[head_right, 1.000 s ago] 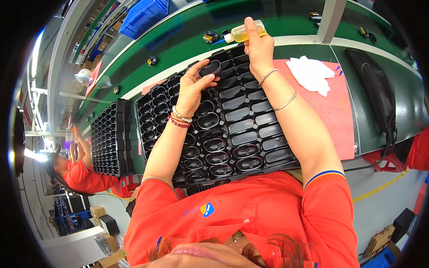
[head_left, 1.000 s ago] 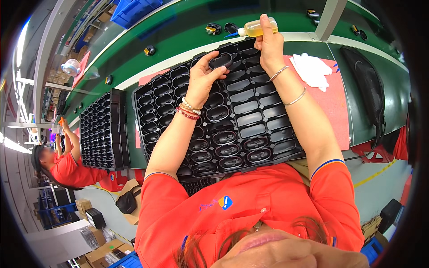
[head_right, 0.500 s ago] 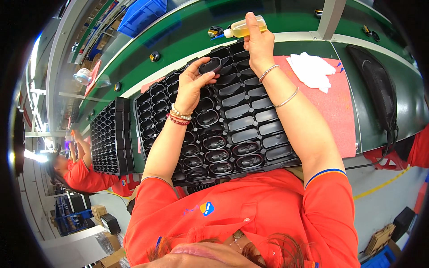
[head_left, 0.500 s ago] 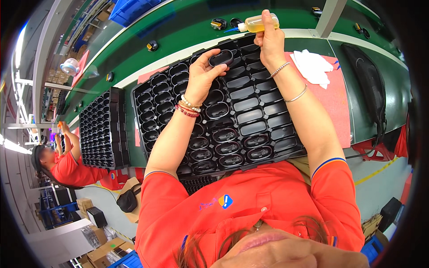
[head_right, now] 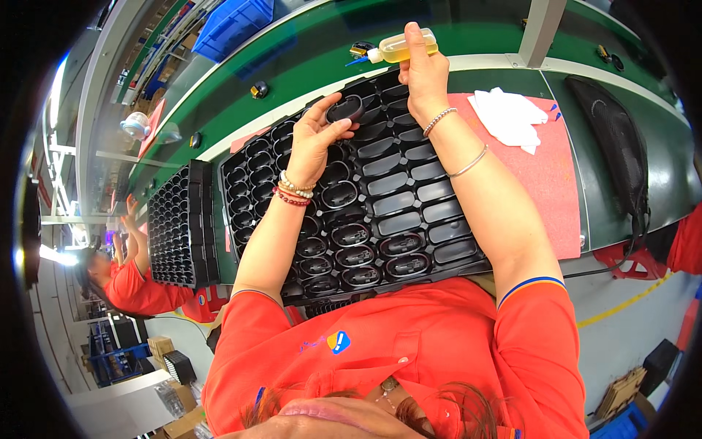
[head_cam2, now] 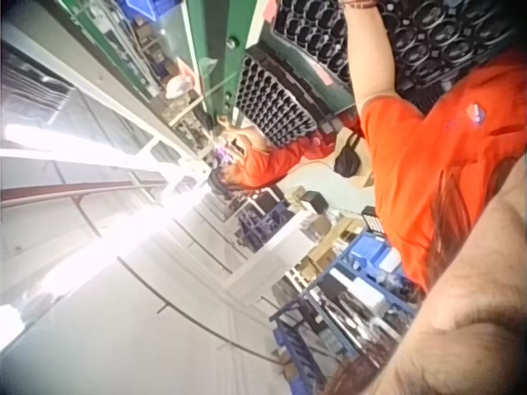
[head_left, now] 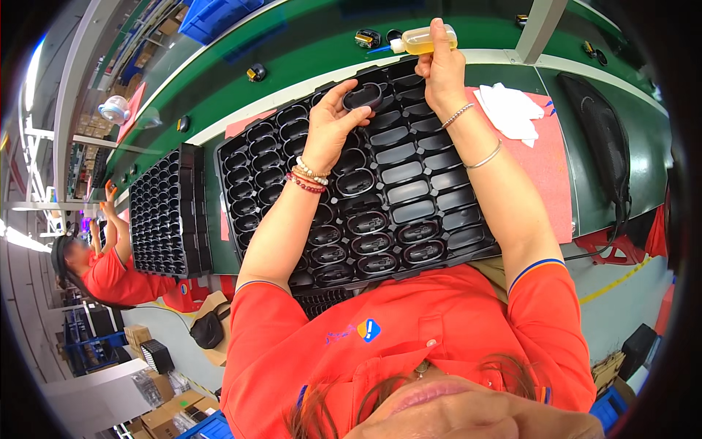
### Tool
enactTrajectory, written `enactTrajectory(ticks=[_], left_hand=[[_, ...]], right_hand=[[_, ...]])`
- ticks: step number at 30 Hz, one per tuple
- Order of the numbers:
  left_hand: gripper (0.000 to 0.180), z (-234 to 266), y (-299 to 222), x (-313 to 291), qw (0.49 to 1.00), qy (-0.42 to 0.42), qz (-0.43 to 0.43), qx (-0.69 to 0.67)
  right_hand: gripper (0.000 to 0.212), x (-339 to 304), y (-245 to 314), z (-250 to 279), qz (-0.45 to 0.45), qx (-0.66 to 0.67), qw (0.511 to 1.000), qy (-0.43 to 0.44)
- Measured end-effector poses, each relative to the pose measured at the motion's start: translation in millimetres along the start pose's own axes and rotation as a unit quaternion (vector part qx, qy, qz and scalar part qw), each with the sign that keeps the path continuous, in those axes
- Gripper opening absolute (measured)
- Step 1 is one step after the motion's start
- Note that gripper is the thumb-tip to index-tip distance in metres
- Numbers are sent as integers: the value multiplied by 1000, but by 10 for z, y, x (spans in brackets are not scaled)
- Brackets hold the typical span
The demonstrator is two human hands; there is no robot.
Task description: Applying liquid from an applicator bottle to components arranged in a tray on an assembly line.
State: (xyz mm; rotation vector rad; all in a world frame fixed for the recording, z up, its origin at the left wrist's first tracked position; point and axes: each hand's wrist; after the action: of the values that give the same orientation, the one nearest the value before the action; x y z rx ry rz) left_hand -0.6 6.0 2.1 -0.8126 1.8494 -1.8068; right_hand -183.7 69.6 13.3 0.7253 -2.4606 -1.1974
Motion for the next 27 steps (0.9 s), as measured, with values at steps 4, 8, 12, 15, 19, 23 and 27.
enactTrajectory(ticks=[4,8,12,15,19,23,27], left_hand=[[52,5,-7,1,1000,3,3,0],[51,20,28,14,1000,4,-3,-1],[51,21,18,21,1000,6,-2,1],[50,8,-3,5,1000,6,1,2],[49,10,-5,6,1000,6,15,12],[43,9,-9,-2,1000,12,12,18],[42,-5,-15,3,1000,11,11,17]], right_hand=[[46,6,1,7,8,4,1000,9],[47,21,-9,8,3,-8,1000,14],[46,15,4,7,3,-3,1000,9],[46,25,9,-5,15,6,1000,12],[46,23,-8,11,3,2,1000,9],[46,19,-6,15,4,5,1000,12],[46,16,-3,18,9,8,1000,8]])
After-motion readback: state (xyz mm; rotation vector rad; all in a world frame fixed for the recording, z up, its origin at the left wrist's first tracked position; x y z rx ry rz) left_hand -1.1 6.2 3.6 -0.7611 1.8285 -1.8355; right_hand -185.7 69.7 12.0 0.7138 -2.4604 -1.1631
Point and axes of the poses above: each hand's wrist, its own x-axis towards the middle knuckle, its own z-axis out of the back of the hand, y = z × x, and after that the axes turned 1 degree about -y, right-handed
